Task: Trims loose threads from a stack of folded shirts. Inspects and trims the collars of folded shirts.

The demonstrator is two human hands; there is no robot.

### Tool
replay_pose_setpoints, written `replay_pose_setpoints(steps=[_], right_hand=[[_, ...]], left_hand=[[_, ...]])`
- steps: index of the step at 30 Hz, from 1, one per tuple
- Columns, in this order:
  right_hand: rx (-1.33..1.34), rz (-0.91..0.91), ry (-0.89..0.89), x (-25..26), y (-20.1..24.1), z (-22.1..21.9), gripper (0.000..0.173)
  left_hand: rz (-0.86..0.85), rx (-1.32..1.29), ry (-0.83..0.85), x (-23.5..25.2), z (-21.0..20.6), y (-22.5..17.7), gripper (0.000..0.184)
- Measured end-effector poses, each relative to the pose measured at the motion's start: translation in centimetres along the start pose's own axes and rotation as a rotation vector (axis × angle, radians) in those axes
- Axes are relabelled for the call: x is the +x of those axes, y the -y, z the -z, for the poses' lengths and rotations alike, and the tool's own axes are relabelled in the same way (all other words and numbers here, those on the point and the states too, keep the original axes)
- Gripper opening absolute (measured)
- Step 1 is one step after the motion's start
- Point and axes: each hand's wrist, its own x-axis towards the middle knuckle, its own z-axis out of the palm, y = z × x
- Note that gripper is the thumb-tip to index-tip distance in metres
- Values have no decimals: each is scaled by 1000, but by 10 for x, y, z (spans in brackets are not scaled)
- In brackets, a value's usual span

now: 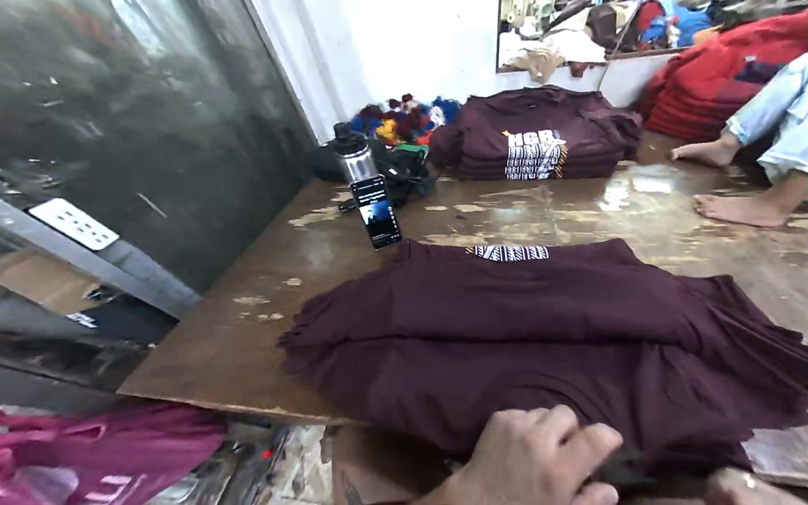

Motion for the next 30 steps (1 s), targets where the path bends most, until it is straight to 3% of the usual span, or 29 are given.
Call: replay_pose_setpoints(steps=[2,4,6,7,10,12,14,17,19,24,30], right_hand=[[-127,-20,97,14,-18,11,50],[-182,-46,297,20,-44,7,25],[-81,-59,538,24,-56,-2,37],[-53,-74,634,26,-57,-3,33],[-201,-85,801,31,-48,19,8],[-373,91,687,27,-51,23,12],[-531,303,385,12,-68,12,21],[-614,355,85,-11,-83,-5,24],[-607,316,-36,-18,-86,-17,23],[-543,190,-203,-22,-77,-31,18],[-521,169,-247,-27,-77,-38,17]], left_hand=[[86,5,-69,-8,-13,-3,24],[99,23,3,-12,-27,-11,14],[39,-124,-16,-6,-32,-16,10],[12,-220,-27,-2,-30,-16,10],[22,-368,-10,3,-32,-7,10],[123,-408,-32,3,-36,-5,9],[268,-426,-11,8,-35,-8,22],[266,-300,-41,13,-44,-9,18],[295,-360,-21,13,-36,-6,16],[564,-729,183,14,-13,-4,25],[538,-623,35,25,-19,-11,29]])
